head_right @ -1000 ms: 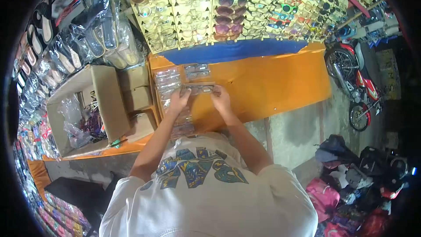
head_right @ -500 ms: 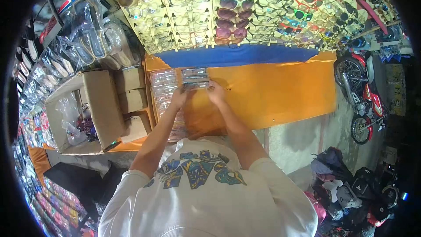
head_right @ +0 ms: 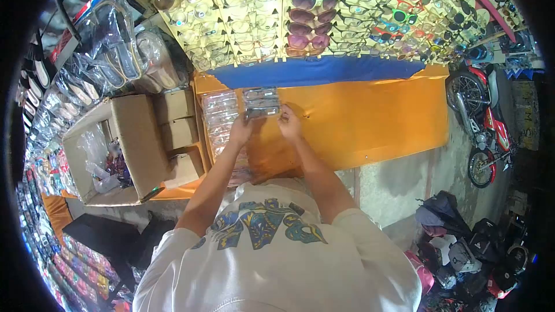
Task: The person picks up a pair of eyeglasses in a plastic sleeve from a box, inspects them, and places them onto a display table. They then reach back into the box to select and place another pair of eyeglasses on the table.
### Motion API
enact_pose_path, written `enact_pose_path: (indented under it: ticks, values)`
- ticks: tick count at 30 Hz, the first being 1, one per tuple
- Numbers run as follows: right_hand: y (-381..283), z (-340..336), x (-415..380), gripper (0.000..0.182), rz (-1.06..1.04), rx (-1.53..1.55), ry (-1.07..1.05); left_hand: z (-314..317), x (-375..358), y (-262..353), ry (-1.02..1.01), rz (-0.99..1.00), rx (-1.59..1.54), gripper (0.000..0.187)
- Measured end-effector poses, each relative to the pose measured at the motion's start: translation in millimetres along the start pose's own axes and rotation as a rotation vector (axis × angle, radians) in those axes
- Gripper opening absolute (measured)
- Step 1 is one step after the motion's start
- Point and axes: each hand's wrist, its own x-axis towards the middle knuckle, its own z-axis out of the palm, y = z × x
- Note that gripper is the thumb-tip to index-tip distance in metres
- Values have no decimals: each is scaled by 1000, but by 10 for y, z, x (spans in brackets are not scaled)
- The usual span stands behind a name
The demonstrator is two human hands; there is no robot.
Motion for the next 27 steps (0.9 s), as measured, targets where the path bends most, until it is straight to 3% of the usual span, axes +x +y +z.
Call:
enact_pose_path:
  ticks: [3,9,11,18,21,23,24,27]
  values:
    - [248,47,4,66,-88,141,58,-117,-178,126,14,26,-108,46]
    - [-51,68,-305,60,5,106,171,-887,-1054,626,-72,130,-139,35]
    - [-40,153,-378,57,-186,78,328,-1107,-1290,411,-82,125,-195,34]
    - [-800,660,-937,40,-145,29,181,-2164,-2220,138,108,97,-195,35]
    - [-1244,1123,-1198,35,-259,78,95,-2613,-2643,-46,161,98,-278,37]
    - [-1529,1494,-1429,31,-326,239,67,-2986,-2995,-61,202,170,-40,36]
    - [-1626,1683,-1510,29,-439,264,48,-3096,-3118,-199,184,137,-96,36]
    - [-2236,2193,-2002,28,-449,157,3,-3587,-3546,-351,164,148,-196,38]
